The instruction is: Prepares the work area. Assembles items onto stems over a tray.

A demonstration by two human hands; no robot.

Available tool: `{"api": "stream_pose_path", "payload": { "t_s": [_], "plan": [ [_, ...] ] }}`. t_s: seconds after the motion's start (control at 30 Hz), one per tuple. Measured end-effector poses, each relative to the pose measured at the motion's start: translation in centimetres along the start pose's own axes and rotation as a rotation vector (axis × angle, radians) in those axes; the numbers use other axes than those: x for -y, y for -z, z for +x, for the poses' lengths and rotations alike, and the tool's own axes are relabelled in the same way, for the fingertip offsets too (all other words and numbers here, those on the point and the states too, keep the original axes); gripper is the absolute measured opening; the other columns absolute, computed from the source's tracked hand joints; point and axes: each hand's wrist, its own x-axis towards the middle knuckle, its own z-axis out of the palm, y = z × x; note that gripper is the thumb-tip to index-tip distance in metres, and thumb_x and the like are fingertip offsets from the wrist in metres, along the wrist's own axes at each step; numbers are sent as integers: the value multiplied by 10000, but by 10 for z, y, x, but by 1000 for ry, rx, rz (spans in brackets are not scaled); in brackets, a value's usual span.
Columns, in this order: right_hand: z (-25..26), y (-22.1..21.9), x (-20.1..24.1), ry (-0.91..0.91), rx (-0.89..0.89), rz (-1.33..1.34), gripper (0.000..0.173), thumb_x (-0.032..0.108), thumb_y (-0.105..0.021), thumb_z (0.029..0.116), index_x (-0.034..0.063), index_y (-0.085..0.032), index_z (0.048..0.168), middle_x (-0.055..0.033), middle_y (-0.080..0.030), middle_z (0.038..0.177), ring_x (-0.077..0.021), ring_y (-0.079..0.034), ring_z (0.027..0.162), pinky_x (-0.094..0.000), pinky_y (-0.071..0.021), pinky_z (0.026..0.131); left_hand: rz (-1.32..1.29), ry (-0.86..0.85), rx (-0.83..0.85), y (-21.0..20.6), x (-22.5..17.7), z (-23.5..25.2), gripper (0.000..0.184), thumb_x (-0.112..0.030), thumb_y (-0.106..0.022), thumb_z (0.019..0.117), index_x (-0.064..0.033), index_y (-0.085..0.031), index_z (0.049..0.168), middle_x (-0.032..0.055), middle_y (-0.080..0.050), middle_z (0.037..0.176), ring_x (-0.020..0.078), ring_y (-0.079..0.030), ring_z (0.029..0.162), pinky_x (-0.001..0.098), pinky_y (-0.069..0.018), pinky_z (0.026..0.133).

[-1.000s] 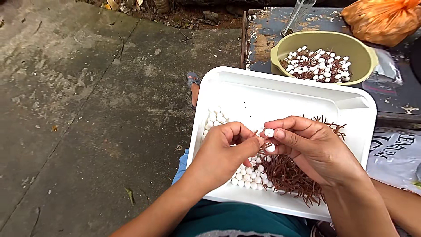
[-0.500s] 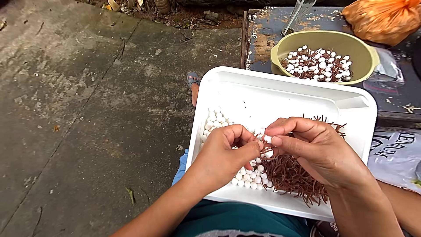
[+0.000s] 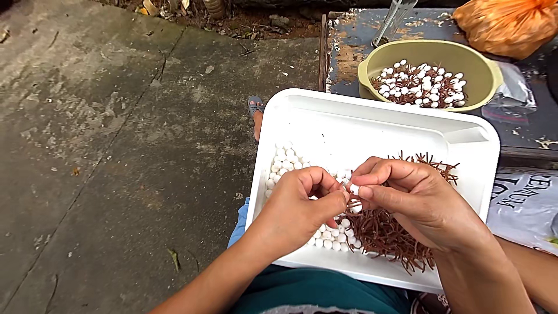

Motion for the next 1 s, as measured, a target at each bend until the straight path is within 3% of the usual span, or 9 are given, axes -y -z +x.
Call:
{"api": "stream_pose_path", "payload": {
  "t_s": [0.43,0.8,1.0],
  "plan": [
    [-3,5,-2,39,28,15,54,105,-774,866,152,-785,891,-9,-714,943,-56,-691,764,-202,-612,674,2,-11,-3,-3,-2,0,96,-5,-636,923,-48,-634,837,35,-650,725,81,-659,622,206,-581,604],
    [-5,0,-2,54,-41,-124,80,94,-755,854,166,-782,875,16,-697,910,-40,-652,723,-164,-575,623,45,-8,-16,-6,-1,-1,105,3,-649,917,-51,-626,830,34,-652,723,78,-659,619,200,-576,600],
    [-5,2,-2,49,-12,-73,77,91,-765,852,160,-782,880,4,-700,909,-45,-667,743,-176,-591,644,25,-15,-17,-7,-1,-1,99,2,-651,916,-49,-633,832,36,-650,711,80,-659,617,199,-574,598]
  ]
}}
